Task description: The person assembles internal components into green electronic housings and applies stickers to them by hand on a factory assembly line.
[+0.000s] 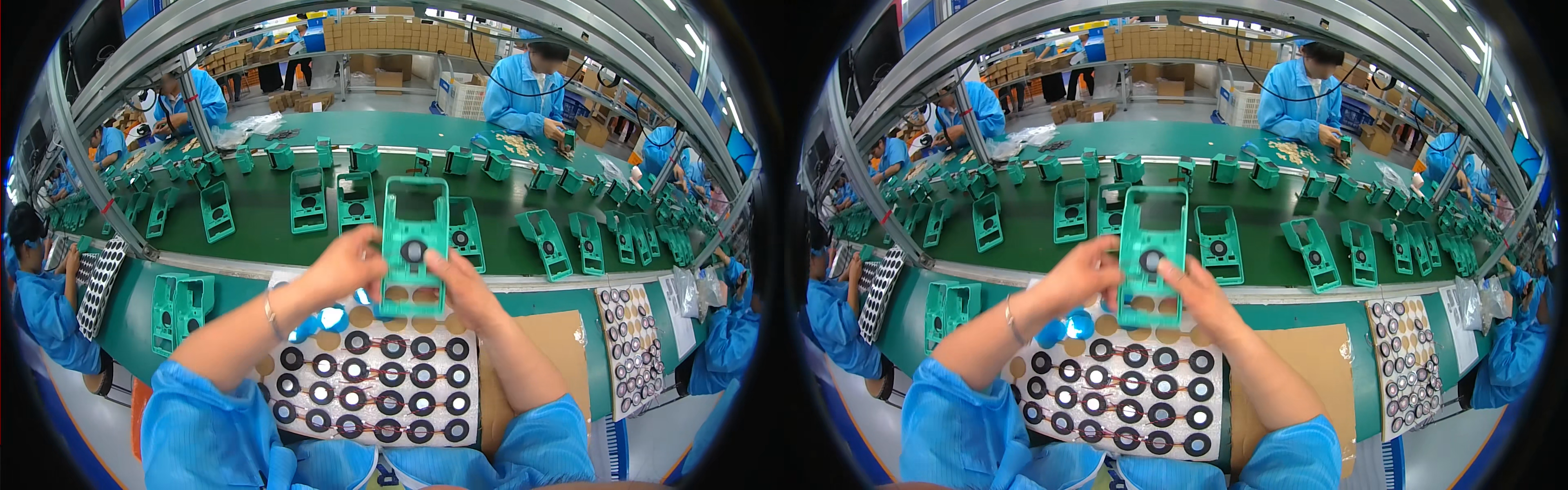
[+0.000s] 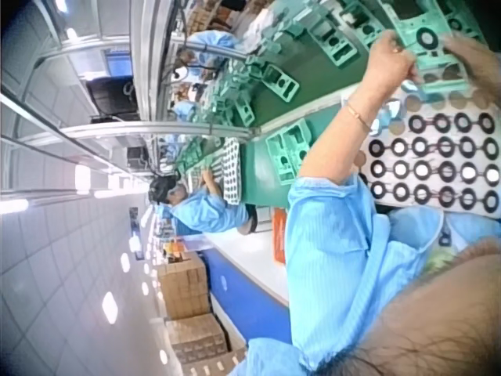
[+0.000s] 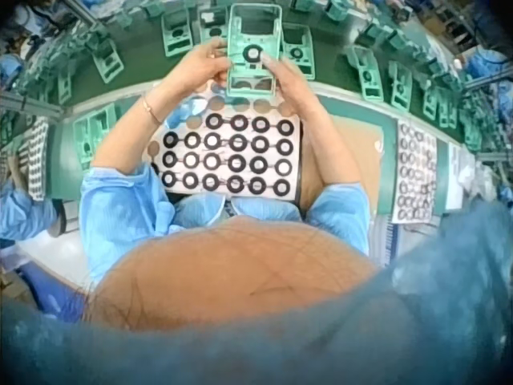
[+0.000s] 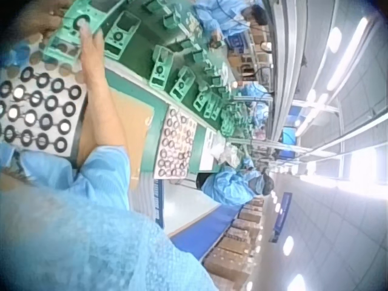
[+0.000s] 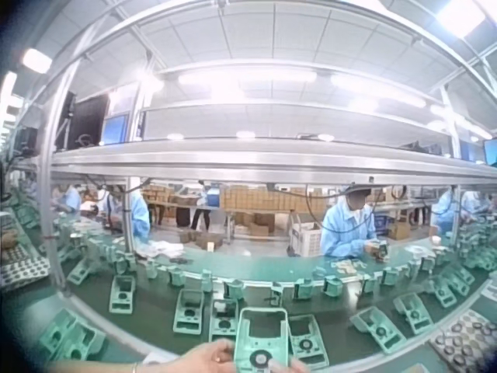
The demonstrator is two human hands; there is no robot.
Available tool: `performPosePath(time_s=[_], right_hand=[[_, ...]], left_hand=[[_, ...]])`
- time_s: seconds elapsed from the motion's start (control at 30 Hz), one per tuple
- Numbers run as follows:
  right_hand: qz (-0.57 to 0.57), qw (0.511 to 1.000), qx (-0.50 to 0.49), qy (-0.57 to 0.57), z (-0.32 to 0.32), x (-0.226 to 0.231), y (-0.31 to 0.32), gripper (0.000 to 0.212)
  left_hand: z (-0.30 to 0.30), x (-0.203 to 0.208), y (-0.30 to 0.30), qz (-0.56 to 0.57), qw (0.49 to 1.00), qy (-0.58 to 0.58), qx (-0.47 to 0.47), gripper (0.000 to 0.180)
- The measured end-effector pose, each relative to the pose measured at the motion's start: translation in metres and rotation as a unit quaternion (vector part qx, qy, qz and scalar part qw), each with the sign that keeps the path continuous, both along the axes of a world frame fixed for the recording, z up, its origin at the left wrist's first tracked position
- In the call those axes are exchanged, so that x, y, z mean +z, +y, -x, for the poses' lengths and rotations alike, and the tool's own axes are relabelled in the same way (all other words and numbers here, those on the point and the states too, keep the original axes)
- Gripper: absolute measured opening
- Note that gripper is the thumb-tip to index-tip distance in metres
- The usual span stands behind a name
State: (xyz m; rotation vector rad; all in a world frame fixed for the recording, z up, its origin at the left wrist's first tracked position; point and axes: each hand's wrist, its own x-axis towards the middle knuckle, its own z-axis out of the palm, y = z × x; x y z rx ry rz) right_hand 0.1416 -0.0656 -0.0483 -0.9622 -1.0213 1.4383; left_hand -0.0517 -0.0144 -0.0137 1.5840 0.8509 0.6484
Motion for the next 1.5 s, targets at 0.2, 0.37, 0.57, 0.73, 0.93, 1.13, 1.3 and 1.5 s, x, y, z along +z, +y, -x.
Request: performPosePath(time_s=[0.2, 0.37, 0.57, 0.73, 0.93, 1.13, 1.3, 1.5], right_hand=[[-0.130, 0.946, -0.161, -0.249, -0.007, -0.017, 0.010, 0.024], [-0.300, 0.830, -0.041, -0.469, 0.011, -0.028, 0.006, 0.018], [-0.385, 0.680, -0.005, -0.624, 0.015, -0.038, -0.002, 0.029], [-0.427, 0.673, 0.042, -0.603, 0.020, -0.032, -0.005, 0.036], [-0.423, 0.756, 0.046, -0.498, 0.009, -0.016, -0.002, 0.025], [-0.287, 0.796, 0.154, -0.511, -0.006, 0.022, -0.013, 0.011], [-0.241, 0.738, 0.280, -0.565, 0.006, 0.013, -0.021, 0.009], [-0.354, 0.666, 0.183, -0.630, 0.026, 0.004, -0.037, 0.012]], left_hand=[[-0.036, -0.029, 0.107, 0.028, 0.990, 0.054, 0.124, 0.012], [-0.039, -0.071, 0.144, 0.057, 0.986, 0.099, 0.120, 0.008], [-0.015, -0.040, 0.092, -0.273, 0.893, 0.357, 0.019, 0.020], [0.027, -0.042, 0.013, -0.339, 0.876, 0.311, -0.146, 0.036], [0.048, -0.033, -0.027, -0.440, 0.836, 0.303, -0.120, 0.048], [0.061, -0.026, -0.046, -0.438, 0.833, 0.314, -0.126, 0.045], [0.064, -0.015, -0.057, -0.429, 0.845, 0.302, -0.104, 0.041], [0.064, -0.016, -0.058, -0.459, 0.832, 0.297, -0.097, 0.034]])
